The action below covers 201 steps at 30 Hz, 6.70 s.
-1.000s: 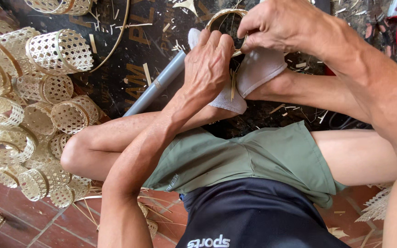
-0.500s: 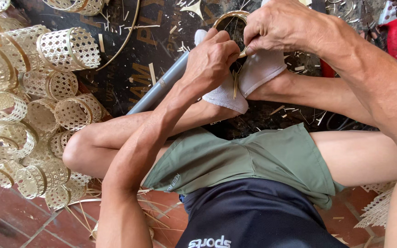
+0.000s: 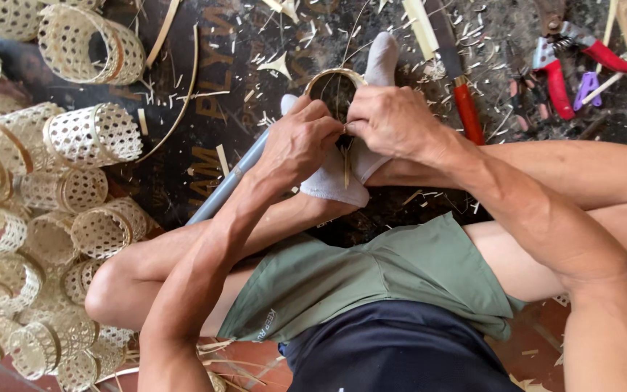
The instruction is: The person sits on the floor assembling handwoven bamboo basket cylinders. They bend thin bamboo strips into rings, fit the rings onto the ends of the woven cylinders, press them into place, and use a small knife to trim and shape the strip ends, adding finished baskets to a pile beside them.
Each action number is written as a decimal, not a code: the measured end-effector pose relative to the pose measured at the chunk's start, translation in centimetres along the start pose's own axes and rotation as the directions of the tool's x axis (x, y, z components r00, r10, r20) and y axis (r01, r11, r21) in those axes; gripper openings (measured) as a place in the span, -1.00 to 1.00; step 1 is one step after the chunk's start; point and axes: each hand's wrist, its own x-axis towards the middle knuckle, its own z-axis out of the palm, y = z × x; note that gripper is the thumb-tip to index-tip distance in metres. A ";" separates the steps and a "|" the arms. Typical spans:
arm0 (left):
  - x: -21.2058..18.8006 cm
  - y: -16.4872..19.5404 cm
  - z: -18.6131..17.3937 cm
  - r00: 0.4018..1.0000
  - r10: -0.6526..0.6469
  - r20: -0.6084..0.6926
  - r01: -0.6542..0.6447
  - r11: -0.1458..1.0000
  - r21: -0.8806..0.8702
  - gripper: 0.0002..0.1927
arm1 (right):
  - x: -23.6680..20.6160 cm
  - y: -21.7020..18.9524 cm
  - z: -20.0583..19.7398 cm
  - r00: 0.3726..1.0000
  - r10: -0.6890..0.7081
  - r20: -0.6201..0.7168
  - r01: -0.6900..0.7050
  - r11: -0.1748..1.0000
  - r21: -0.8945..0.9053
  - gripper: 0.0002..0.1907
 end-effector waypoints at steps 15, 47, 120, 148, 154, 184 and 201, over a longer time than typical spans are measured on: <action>-0.8 -0.8 -1.8 0.995 0.092 -0.025 -0.095 0.983 -0.154 -0.79 | -0.2 0.3 -1.6 0.969 -0.236 -0.069 0.243 0.964 0.112 -0.86; -0.7 -2.4 0.5 0.970 0.241 -0.039 -0.225 0.945 0.237 -0.84 | -0.9 1.1 -0.4 0.905 -0.412 -0.108 0.344 0.856 -0.385 -0.84; -14.2 14.3 -0.1 0.998 -0.060 -0.025 0.032 0.788 -0.615 -0.71 | -10.6 -12.6 -7.9 0.656 -0.647 0.387 0.716 0.697 -0.049 -0.64; -15.0 13.4 -0.3 0.984 -0.175 0.024 0.143 0.710 -0.690 -0.82 | -11.0 -8.1 -5.5 0.743 -0.605 0.285 0.532 0.793 0.296 -0.74; -13.0 13.6 -4.6 0.941 0.145 -0.306 -0.230 0.937 -0.264 -0.77 | -11.7 -6.4 -6.1 0.982 0.011 0.190 -0.138 0.731 0.669 -0.69; -16.6 14.4 -1.2 0.842 -0.519 0.148 0.488 0.617 -0.617 -0.75 | -12.5 -11.6 -2.9 0.937 -0.023 0.347 -0.109 0.928 0.356 -0.74; -13.7 12.7 0.7 0.881 -0.461 0.109 0.447 0.733 -0.513 -0.77 | -10.8 -9.6 -2.0 0.956 -0.258 0.137 0.246 0.964 0.101 -0.86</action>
